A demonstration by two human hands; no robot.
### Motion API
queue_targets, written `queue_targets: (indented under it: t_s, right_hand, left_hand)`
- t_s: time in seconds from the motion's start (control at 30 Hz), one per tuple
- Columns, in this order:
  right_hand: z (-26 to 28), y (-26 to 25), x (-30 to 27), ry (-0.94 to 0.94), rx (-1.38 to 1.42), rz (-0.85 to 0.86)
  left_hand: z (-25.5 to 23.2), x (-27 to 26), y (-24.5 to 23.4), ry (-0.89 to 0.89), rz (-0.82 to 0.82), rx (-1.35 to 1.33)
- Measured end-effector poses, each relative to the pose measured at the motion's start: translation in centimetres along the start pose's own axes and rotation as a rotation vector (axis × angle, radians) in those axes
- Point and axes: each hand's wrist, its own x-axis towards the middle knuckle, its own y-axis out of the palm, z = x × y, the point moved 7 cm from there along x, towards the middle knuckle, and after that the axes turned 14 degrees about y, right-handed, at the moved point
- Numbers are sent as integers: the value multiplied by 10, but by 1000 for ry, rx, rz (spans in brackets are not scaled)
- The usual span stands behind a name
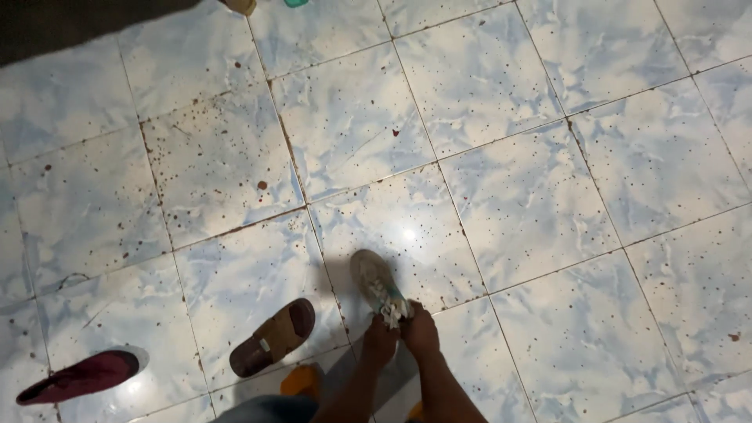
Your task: The person picks up various pairs of shoes and sandals from a tiled floor and places them onto a wooden shoe rack. The person handles sneakers, sandals, and slip-on shoes one by one, arranging them on the rack's shelves.
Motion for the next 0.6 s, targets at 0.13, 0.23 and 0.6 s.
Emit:
queue_targets:
  t_s: [0.13,0.23,0.6]
  right_hand:
    - [-21,23,40,-58,24,-39]
    - [-1,5,-1,-170,98,-38]
    - [66,-55,-141,-351,351,42]
  left_hand:
    - [-23,-9,16,1401,-558,867]
    - [37,19,-10,-21,-220,-57]
    - [-96,-59,-121,-109,-371,-71]
